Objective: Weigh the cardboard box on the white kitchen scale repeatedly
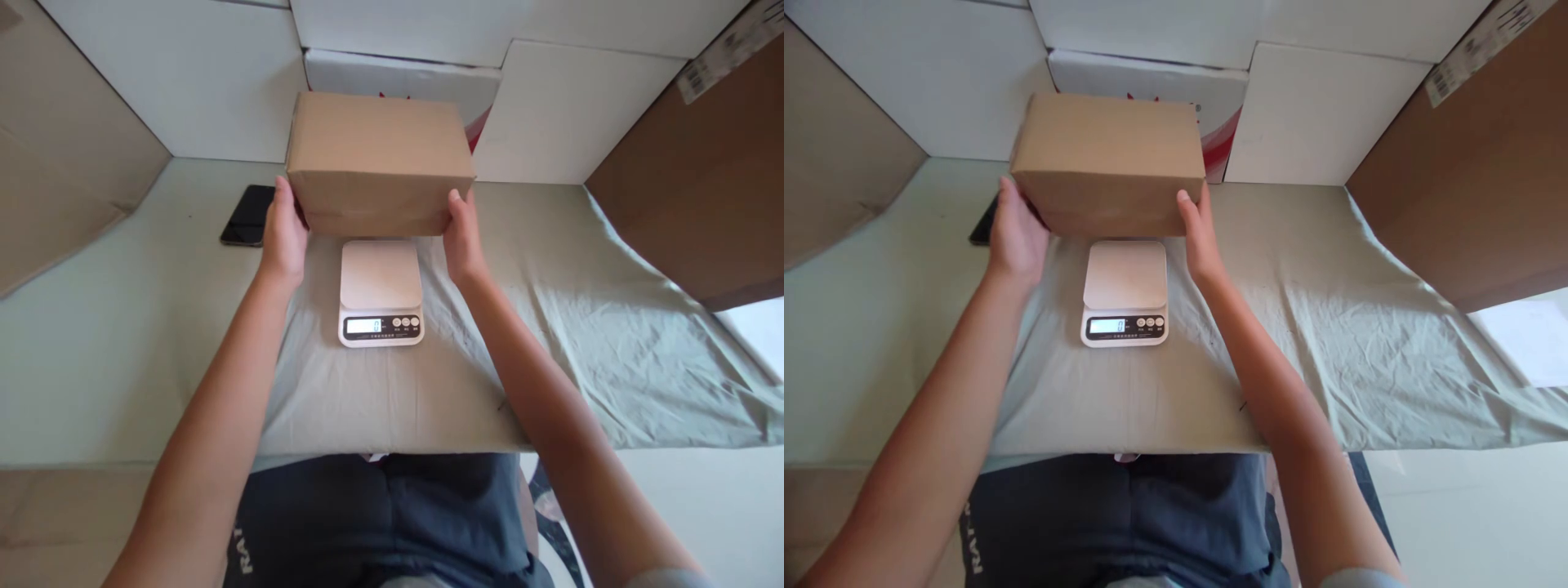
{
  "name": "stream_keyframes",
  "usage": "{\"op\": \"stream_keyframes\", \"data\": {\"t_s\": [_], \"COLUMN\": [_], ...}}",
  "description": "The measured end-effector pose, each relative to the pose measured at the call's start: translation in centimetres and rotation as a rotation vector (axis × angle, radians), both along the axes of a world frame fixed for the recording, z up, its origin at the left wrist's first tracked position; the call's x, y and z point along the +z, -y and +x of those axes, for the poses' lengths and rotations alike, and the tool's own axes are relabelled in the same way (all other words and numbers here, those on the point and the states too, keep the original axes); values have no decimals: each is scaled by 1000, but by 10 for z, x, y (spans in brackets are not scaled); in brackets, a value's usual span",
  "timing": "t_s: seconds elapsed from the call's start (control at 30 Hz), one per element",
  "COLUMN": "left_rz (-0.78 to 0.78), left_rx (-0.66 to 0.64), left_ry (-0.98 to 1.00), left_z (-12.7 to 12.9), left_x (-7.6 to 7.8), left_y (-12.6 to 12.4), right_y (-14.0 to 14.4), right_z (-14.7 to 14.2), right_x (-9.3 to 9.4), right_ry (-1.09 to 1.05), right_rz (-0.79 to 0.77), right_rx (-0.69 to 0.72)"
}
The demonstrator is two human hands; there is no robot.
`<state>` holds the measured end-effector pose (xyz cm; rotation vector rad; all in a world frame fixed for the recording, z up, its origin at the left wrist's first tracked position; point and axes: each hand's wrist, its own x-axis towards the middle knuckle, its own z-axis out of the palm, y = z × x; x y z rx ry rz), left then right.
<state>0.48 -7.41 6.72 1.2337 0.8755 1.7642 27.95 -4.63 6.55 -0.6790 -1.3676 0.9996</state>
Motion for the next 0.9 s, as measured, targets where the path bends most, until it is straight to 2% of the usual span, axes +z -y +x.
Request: {"op": "stream_keyframes", "data": {"t_s": [0.07,0.13,0.23,0.33,0.5,0.9], "left_rz": [77,91,79,67,80,117], "left_rx": [3,22,64,134,140,148], "left_ry": [-14,0,26,42,42,47], "left_z": [3,9,18,25,28,29], "left_x": [8,6,-9,-25,-37,-37], "left_y": [28,56,90,109,116,112], "right_y": [31,62,98,115,118,120], "right_z": [9,17,20,18,16,17], "right_x": [9,9,-3,-14,-16,-15], "right_ry": [63,91,81,46,38,36], "right_rz": [8,-5,-44,-80,-117,-159], "right_rx": [-14,-25,-31,-25,-38,-51]}}
